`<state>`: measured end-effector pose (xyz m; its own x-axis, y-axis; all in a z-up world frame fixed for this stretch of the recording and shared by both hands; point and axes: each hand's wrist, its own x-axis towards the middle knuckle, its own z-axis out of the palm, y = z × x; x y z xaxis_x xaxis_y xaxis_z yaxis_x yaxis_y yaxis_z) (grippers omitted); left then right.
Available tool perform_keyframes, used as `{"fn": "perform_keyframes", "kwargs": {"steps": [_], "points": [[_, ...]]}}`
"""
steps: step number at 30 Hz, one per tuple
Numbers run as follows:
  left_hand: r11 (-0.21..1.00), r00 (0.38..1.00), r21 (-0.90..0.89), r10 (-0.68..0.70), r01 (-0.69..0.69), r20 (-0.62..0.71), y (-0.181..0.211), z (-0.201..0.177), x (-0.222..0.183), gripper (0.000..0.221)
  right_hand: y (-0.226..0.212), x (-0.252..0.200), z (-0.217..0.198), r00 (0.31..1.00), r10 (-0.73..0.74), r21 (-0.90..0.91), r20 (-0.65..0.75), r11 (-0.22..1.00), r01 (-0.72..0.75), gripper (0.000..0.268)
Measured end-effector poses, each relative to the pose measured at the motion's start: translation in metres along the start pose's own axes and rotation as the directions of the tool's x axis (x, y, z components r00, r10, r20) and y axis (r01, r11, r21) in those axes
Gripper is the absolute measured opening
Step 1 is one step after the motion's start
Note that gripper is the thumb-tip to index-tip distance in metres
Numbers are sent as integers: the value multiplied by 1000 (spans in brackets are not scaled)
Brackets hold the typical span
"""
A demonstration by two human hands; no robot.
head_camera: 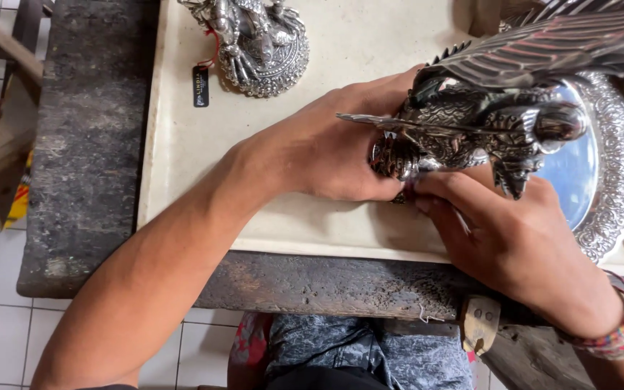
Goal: Polishing an intricate silver-colored statue using a small cloth to clean the details
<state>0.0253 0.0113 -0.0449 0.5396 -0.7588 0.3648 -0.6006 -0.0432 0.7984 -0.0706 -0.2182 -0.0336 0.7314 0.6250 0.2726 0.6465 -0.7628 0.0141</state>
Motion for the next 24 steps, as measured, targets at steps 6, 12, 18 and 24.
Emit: {"fn": "perform_keyframes", "kwargs": {"steps": [6,12,18,24], "points": [[998,998,5,60,-59,-22,-15,12,-2,51,2,-3,-2,988,82,277,-130,960,-43,11],[1000,1000,-7,-18,18,-11,0,1,-1,62,-1,4,0,987,112,266,-116,961,-78,12],[999,999,-8,36,-36,9,0,1,-3,58,19,-21,14,991,94,123,-100,989,-82,12],[997,1000,71,-9,9,-6,12,-5,-1,61,-1,4,-3,991,98,296,-95,953,-66,16]]}}
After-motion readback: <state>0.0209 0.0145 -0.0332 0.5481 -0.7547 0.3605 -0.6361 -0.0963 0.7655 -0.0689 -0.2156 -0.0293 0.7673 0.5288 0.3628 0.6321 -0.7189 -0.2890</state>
